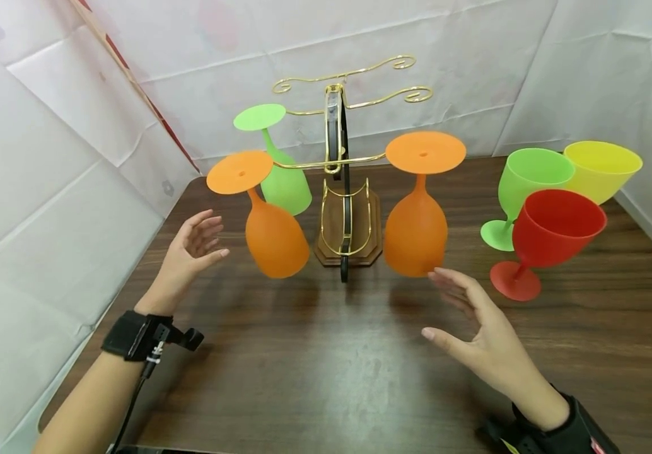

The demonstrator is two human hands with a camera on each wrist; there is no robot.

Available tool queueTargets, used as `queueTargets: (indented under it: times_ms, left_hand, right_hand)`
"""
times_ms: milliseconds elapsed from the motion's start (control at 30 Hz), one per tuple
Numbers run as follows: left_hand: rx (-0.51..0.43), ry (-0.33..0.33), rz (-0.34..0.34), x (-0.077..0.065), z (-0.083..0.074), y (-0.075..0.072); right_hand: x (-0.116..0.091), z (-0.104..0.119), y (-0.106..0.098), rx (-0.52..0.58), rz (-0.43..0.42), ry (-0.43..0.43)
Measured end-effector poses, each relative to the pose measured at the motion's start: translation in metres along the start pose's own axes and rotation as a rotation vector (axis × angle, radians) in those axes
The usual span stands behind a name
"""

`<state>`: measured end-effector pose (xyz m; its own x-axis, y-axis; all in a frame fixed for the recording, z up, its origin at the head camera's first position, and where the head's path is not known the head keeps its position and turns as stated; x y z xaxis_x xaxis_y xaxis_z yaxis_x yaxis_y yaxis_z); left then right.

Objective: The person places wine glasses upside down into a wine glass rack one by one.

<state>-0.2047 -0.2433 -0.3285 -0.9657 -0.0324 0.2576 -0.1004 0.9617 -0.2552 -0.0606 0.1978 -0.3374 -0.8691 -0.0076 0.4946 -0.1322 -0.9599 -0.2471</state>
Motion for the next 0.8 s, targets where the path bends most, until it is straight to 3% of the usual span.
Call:
queueTargets:
  times_ms: [367, 600, 800]
  left_hand:
    - [-0.019, 0.038, 0.062, -0.060, -0.012, 0.013]
    - [-0.029, 0.112, 0.063, -0.073, -0.016, 0.024]
    - [-0.080, 0.164, 0.098, -0.086, -0.022, 0.035]
  right_hand:
    - [-0.011, 0.001, -0.012, 0.122, -0.050, -0.003]
    - [-0.011, 0.001, -0.021, 0.149, -0.116, 0.034]
    - [-0.006, -0.002, -0.024, 0.308, -0.151, -0.049]
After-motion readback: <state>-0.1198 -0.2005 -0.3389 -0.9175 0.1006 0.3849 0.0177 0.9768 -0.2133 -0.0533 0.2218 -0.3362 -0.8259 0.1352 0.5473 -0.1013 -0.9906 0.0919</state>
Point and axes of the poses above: each hand's wrist, its own x-axis towards the middle knuckle, its own y-axis out of the palm, z = x × y, the point moved 2 cm from there along x, towards the middle knuckle, and after that the axes turned 13 degrees about -z, right-handed, at the moved point
